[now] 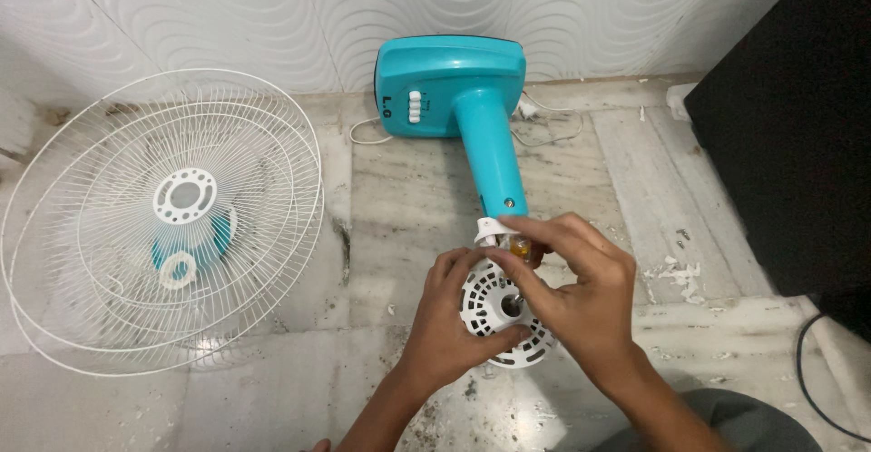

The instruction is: The person sits on the floor and uses a screwdriver to remove screws from the rear cover of a teal pedestal fan. After unscrewing, they detach the white plastic rear cover, exposing the fan motor and internal components.

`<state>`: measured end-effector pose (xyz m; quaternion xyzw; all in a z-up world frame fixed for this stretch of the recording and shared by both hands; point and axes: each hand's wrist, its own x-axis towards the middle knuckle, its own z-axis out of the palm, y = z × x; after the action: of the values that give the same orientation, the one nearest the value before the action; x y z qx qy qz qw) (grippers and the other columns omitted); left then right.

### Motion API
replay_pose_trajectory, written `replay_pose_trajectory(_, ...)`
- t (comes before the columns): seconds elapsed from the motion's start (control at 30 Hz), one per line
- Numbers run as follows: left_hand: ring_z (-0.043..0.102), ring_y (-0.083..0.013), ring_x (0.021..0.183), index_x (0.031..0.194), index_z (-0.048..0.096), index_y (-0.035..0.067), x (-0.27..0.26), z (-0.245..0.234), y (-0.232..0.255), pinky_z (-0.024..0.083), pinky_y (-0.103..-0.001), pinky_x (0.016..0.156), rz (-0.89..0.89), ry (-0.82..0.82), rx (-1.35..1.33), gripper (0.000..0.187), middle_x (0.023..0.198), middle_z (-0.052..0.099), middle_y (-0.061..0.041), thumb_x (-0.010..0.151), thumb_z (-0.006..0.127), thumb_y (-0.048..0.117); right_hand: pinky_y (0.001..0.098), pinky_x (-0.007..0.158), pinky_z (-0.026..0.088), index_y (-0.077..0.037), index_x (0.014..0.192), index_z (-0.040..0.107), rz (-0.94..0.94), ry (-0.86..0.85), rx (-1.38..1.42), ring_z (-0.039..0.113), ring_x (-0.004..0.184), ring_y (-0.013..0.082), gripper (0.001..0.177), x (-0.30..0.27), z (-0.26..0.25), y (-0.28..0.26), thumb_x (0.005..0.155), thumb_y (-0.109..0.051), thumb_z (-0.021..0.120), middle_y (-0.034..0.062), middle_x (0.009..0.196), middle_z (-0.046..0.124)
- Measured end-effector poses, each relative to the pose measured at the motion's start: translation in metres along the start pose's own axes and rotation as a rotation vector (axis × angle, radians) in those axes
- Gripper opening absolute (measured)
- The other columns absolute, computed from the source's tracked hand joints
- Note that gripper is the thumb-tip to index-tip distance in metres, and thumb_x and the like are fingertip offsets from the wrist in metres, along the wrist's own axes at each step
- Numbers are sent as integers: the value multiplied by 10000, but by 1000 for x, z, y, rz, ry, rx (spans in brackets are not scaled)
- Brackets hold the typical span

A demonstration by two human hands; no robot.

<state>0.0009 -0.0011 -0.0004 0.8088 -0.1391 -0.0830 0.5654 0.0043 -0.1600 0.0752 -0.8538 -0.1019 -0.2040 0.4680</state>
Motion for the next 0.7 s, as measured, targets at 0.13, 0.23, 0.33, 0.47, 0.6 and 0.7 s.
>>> replay_pose_trajectory(0.13,498,-320,1349,1442,506,50,-1,0,0,454,-458,1099,33,17,10,967,1391,480,-133,631,927,365,272,700,626,-29,997,774,31,20,-72,776,776,130,251,-1,-3,-13,777,-97,874,57,865,778)
replay_pose_trajectory(0.23,506,-319,1345,1444,519,71,-1,0,1,455,-454,1101,36,17,-2,954,1388,481,-132,635,925,372,283,737,660,-33,1018,782,139,-14,-127,793,822,140,253,5,-13,-17,781,-88,853,77,895,788)
replay_pose_trajectory(0.33,493,-321,1352,1448,518,79,-1,-1,1,446,-456,1101,30,11,4,953,1388,475,-133,639,929,370,307,773,616,-28,1042,769,78,-21,-69,782,866,163,254,9,-19,-18,798,-79,821,121,970,752)
replay_pose_trajectory(0.47,521,-309,1335,1446,520,81,-2,0,1,468,-446,1092,26,12,-4,949,1383,483,-130,639,922,376,317,748,617,-70,990,801,139,-189,-124,802,846,166,237,17,-29,-14,756,-88,833,92,936,799)
replay_pose_trajectory(0.6,521,-305,1335,1451,509,81,-1,0,1,471,-446,1090,17,4,-13,959,1390,478,-129,640,920,388,331,746,615,-104,1039,801,112,-316,-137,816,882,178,287,21,-41,-7,756,-63,797,69,1015,819)
replay_pose_trajectory(0.7,532,-309,1328,1439,531,82,-1,0,0,482,-449,1093,55,24,4,937,1389,484,-134,645,919,395,343,758,616,-138,1085,804,196,-371,-158,822,902,187,336,26,-48,2,763,-45,769,60,1045,822)
